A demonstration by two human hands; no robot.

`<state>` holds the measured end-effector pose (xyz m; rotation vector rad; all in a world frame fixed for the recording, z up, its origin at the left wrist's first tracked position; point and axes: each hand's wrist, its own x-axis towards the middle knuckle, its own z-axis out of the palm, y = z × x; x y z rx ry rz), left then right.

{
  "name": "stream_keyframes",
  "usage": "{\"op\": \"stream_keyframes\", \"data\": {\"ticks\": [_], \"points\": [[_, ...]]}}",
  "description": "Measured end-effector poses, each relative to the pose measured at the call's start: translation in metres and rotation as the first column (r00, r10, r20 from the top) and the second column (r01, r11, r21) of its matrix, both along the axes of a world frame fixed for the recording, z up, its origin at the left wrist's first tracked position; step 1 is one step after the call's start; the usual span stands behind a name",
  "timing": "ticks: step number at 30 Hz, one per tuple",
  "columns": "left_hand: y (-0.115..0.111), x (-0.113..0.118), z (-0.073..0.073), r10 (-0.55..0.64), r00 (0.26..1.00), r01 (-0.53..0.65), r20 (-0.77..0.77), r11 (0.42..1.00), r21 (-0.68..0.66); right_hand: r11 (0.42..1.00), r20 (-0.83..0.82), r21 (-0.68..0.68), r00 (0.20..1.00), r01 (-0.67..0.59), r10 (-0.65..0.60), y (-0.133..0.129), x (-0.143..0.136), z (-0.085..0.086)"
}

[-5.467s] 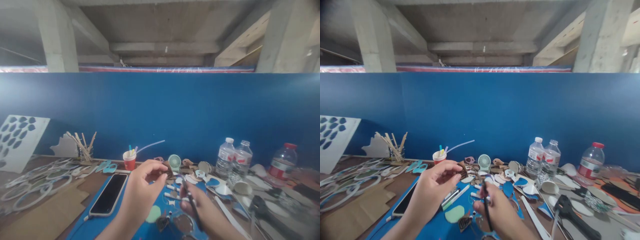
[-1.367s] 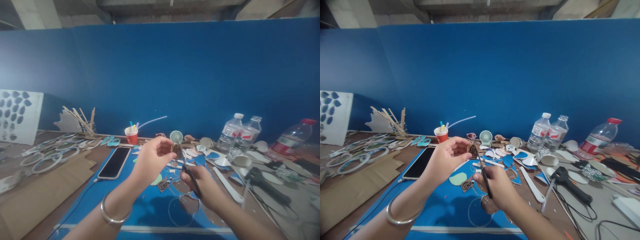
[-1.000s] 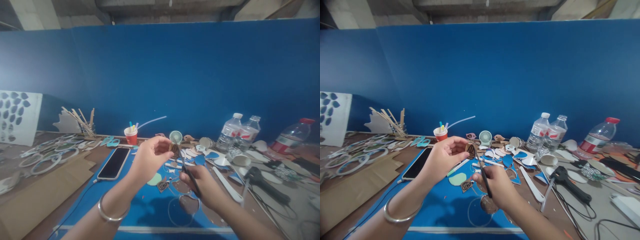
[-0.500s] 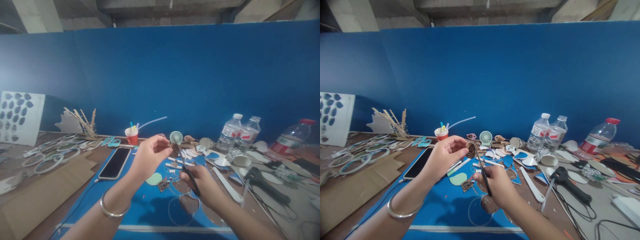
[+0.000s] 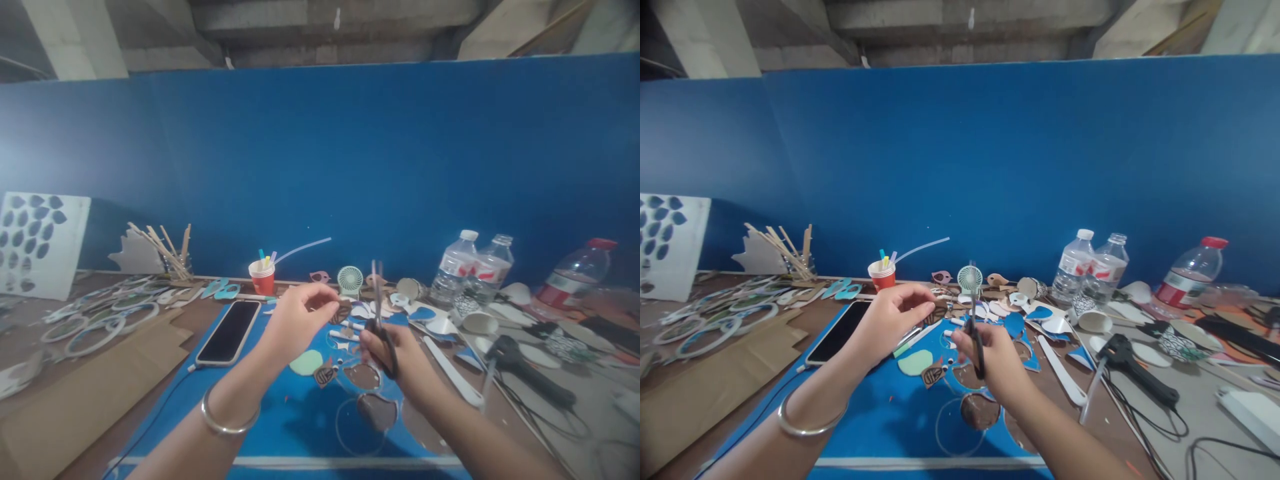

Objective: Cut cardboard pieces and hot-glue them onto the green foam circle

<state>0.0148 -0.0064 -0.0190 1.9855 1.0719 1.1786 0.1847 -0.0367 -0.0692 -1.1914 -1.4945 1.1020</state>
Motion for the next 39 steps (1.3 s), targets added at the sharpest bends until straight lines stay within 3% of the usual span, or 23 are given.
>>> {"op": "stream_keyframes", "data": {"ticks": [3,5,12,15,18,21,24,32,39], "points": [[-0.002,0.004,-0.003,-0.102,0.988,0.097,-0.117,0.994,-0.047,0.998,-0.212,0.007,0.975,0.067,-0.064,-0.001,-0.001,0.003],[-0.002,0.007,-0.008,-0.149,0.98,0.138,-0.13,0.987,-0.086,0.996,-0.251,0.007,0.964,0.091,-0.086,-0.001,-0.001,0.003],[0.0,0.021,-0.027,-0.154,0.986,0.166,0.063,0.939,-0.302,0.976,-0.318,0.07,0.932,0.206,-0.173,0.002,-0.001,-0.007],[-0.003,0.025,-0.027,-0.068,0.977,0.135,0.2,0.928,-0.347,0.982,-0.342,0.102,0.933,0.158,-0.115,0.002,-0.006,-0.012],[-0.007,0.029,-0.023,0.045,0.927,0.107,0.372,0.92,-0.377,0.98,-0.22,0.196,0.975,0.038,0.006,-0.003,-0.013,-0.018],[-0.014,0.033,-0.024,0.087,0.88,0.129,0.467,0.902,-0.411,0.967,-0.111,0.246,0.989,-0.064,0.093,-0.007,-0.019,-0.025],[-0.02,0.039,-0.029,0.101,0.843,0.173,0.529,0.879,-0.444,0.958,-0.117,0.257,0.98,-0.123,0.158,-0.01,-0.022,-0.03],[-0.028,0.049,-0.031,0.159,0.787,0.211,0.597,0.839,-0.501,0.962,-0.177,0.254,0.973,-0.099,0.147,-0.012,-0.024,-0.03],[-0.033,0.054,-0.032,0.186,0.744,0.215,0.642,0.843,-0.493,0.967,-0.185,0.249,0.977,-0.056,0.105,-0.012,-0.025,-0.032]]}}
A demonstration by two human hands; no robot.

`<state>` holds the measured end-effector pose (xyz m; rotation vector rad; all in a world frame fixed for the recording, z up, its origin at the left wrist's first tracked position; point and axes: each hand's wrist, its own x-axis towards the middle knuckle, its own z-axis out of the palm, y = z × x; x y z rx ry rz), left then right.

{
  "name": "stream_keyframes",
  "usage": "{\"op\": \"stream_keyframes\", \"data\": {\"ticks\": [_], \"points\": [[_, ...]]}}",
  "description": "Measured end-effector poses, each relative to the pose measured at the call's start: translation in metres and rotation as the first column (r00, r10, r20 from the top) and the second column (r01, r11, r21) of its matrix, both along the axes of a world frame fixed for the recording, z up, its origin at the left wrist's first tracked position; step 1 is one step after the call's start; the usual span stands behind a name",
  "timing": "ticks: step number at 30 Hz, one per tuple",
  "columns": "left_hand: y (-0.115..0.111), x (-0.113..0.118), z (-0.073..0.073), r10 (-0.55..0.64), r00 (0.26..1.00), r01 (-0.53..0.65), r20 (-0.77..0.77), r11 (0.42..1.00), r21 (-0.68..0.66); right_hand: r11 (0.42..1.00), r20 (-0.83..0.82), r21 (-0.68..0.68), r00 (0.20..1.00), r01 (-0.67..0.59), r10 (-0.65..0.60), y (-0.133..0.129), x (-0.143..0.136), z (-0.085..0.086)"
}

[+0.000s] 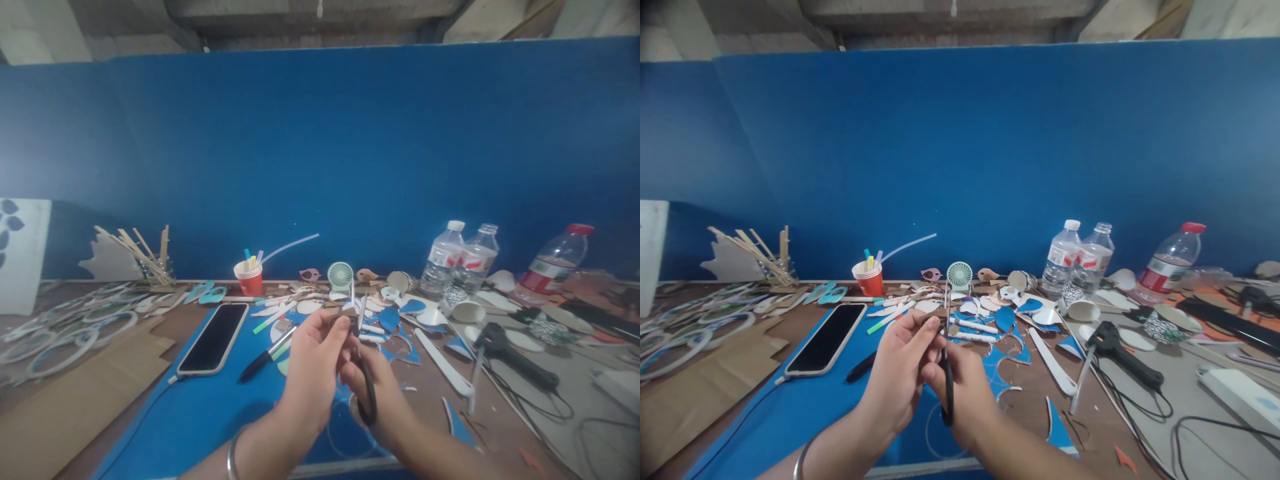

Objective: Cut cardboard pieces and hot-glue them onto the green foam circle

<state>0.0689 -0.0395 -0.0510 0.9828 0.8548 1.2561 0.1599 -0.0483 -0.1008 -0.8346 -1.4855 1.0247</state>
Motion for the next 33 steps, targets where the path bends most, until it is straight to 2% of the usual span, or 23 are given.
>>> {"op": "stream_keyframes", "data": {"ticks": [5,14,20,27,33], "points": [[-0.001,0.002,0.001,0.004,1.0,-0.004,-0.001,1.0,-0.005,1.0,0.015,0.018,1.0,0.023,-0.023,0.0,-0.001,-0.004],[-0.001,0.002,-0.004,-0.001,0.999,0.001,0.039,1.0,-0.013,1.0,0.035,-0.021,0.999,0.023,-0.022,-0.001,-0.001,-0.001],[0.001,0.001,-0.001,-0.009,1.0,0.009,-0.006,1.0,-0.03,1.0,-0.003,-0.015,1.0,0.0,0.0,0.001,0.0,-0.004],[0.006,-0.008,0.004,0.046,0.986,-0.029,-0.163,0.994,0.101,0.998,0.021,-0.045,0.999,-0.034,0.035,-0.001,0.006,0.012],[0.013,-0.019,0.013,0.039,0.968,0.007,-0.247,0.983,0.184,0.993,0.122,-0.115,0.992,-0.024,0.039,0.0,0.012,0.018]]}}
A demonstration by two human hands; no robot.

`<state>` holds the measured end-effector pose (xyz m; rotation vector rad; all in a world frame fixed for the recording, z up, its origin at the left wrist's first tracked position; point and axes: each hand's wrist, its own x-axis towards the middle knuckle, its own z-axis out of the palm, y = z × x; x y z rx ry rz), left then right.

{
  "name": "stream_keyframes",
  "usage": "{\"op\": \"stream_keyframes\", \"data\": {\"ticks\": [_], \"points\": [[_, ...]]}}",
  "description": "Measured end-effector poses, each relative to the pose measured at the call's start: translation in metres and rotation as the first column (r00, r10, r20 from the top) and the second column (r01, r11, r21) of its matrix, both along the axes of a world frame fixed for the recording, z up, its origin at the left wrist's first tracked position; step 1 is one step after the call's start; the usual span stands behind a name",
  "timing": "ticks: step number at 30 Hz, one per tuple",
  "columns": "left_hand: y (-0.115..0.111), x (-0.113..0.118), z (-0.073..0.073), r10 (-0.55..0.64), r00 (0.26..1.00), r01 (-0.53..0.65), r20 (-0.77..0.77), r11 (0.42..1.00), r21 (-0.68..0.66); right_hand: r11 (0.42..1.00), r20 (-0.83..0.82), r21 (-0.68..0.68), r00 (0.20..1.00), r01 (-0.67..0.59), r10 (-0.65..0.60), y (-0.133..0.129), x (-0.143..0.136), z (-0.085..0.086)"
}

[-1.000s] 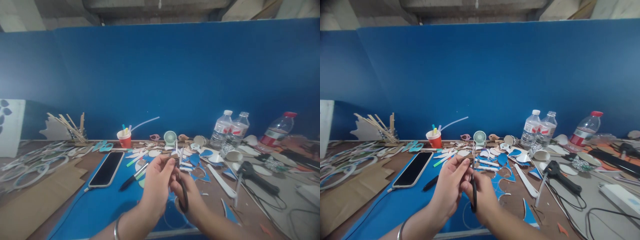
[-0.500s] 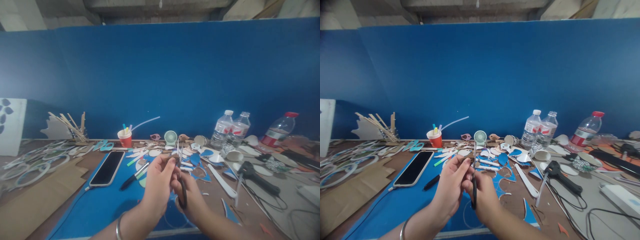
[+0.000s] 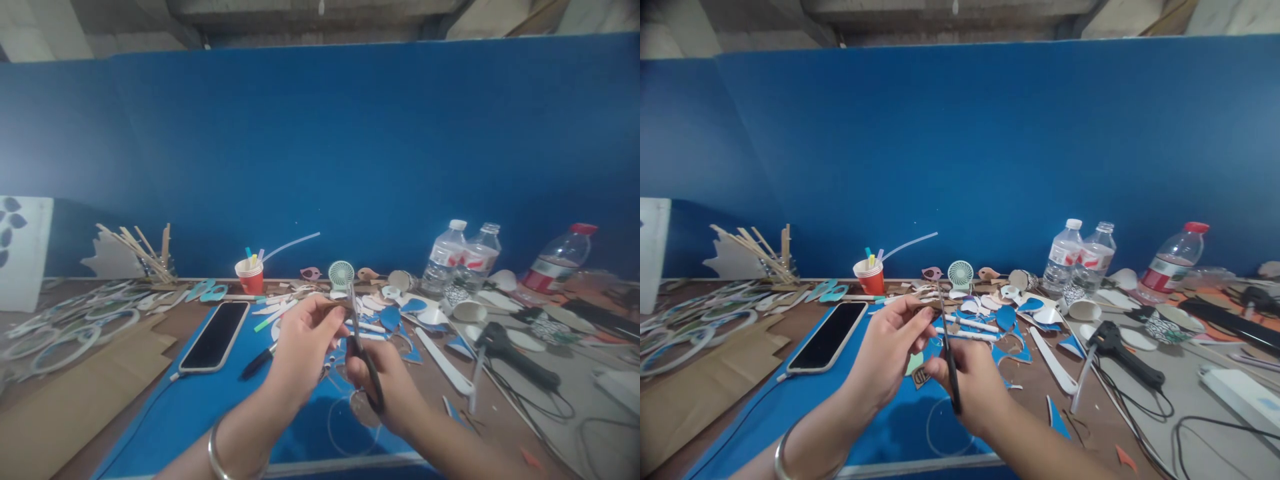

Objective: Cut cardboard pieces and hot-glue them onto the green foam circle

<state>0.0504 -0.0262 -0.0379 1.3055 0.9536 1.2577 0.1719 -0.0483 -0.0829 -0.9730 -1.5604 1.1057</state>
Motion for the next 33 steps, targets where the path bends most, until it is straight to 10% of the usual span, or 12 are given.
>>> {"op": "stream_keyframes", "data": {"ticks": [13,33], "points": [[0.016,-0.019,0.008,0.012,0.99,0.001,-0.139,0.996,0.093,0.999,0.246,-0.034,0.969,-0.023,0.03,0.0,0.005,0.007],[0.019,-0.024,0.004,-0.029,0.983,0.044,-0.183,0.996,0.077,0.995,0.129,-0.093,0.99,-0.047,0.059,0.002,0.009,0.008]]}}
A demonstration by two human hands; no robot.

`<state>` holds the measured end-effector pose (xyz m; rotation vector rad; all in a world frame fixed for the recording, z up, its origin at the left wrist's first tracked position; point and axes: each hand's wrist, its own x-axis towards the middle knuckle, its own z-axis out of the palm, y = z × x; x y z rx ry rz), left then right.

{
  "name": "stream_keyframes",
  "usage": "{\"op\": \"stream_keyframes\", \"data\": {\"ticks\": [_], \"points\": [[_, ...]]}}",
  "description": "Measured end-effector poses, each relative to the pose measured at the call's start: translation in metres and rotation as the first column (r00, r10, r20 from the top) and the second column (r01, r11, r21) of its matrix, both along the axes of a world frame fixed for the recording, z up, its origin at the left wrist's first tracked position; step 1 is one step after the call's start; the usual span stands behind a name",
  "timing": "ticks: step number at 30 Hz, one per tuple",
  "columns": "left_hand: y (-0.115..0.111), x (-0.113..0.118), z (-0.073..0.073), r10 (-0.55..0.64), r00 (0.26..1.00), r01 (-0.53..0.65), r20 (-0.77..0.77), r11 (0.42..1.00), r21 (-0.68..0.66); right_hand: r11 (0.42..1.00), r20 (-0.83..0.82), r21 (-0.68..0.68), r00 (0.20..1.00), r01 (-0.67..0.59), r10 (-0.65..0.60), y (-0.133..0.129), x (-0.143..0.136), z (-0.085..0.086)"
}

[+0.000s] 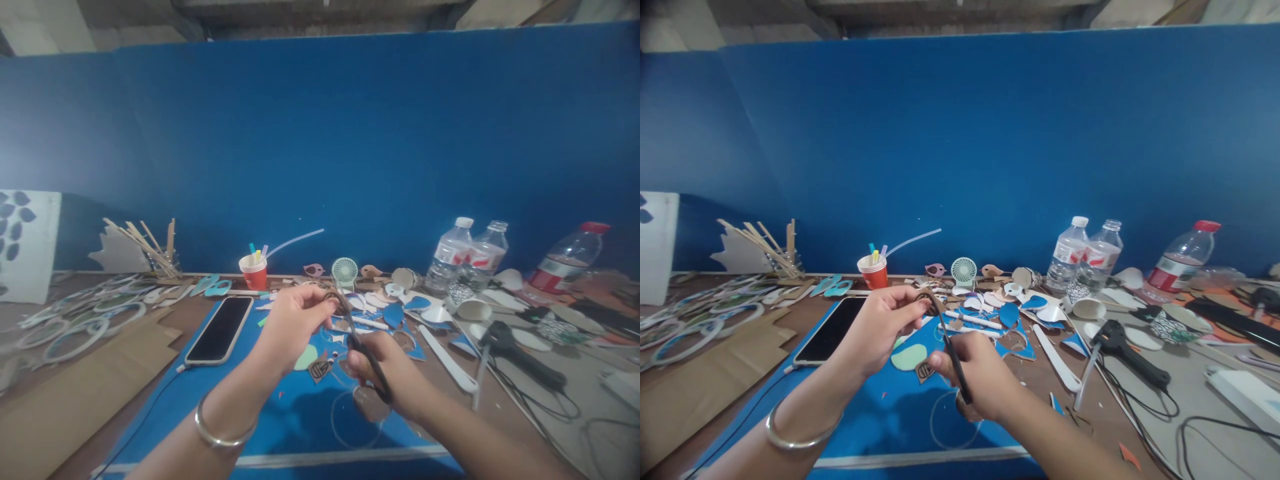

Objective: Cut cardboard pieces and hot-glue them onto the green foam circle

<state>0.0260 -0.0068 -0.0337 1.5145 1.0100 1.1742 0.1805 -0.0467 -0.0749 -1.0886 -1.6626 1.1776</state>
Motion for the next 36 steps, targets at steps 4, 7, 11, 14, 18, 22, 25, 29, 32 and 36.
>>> {"op": "stream_keyframes", "data": {"ticks": [4,7,11,14,18,22,25,29,32,36], "points": [[-0.0026,0.0025,0.0028,-0.021,0.998,0.022,-0.061,1.0,0.006,1.0,0.002,0.014,1.0,-0.003,0.003,-0.0004,0.0005,0.0007],[-0.0033,0.0025,0.0047,-0.015,0.997,0.016,-0.08,1.0,0.012,1.0,0.01,0.021,1.0,-0.001,0.001,-0.0009,0.0001,0.0018],[-0.0024,0.0012,0.0033,-0.017,0.997,0.019,-0.081,1.0,0.022,0.999,0.05,0.031,0.998,0.03,-0.032,-0.0018,-0.0012,0.0038],[-0.0014,0.0003,0.0015,-0.024,0.996,0.026,-0.083,0.999,0.028,0.999,0.09,0.016,0.995,0.051,-0.053,-0.0014,-0.0011,0.0031],[0.0003,-0.0013,0.0003,-0.038,0.994,0.039,-0.105,0.999,0.01,0.999,0.168,-0.021,0.985,0.038,-0.034,0.0014,0.0015,-0.0008],[0.0024,-0.0024,-0.0009,-0.05,0.993,0.049,-0.103,0.999,-0.009,0.999,0.2,-0.045,0.98,0.009,0.001,0.0042,0.0033,-0.0032],[0.0025,-0.0021,-0.0004,-0.049,0.993,0.048,-0.104,0.999,-0.011,0.997,0.203,-0.077,0.979,0.01,0.006,0.0044,0.0029,-0.0021],[-0.0003,-0.0006,0.0031,-0.083,0.986,0.084,-0.142,0.996,-0.003,0.999,0.193,-0.029,0.98,-0.038,0.043,0.0033,0.0027,0.0009],[-0.0025,0.0001,0.0054,-0.107,0.979,0.108,-0.171,0.994,-0.004,0.998,0.167,0.002,0.984,-0.065,0.064,0.0027,0.0031,0.0019],[-0.0035,-0.0005,0.006,-0.11,0.977,0.111,-0.18,0.994,-0.007,0.998,0.177,0.019,0.983,-0.053,0.049,0.0019,0.003,0.0014]]}}
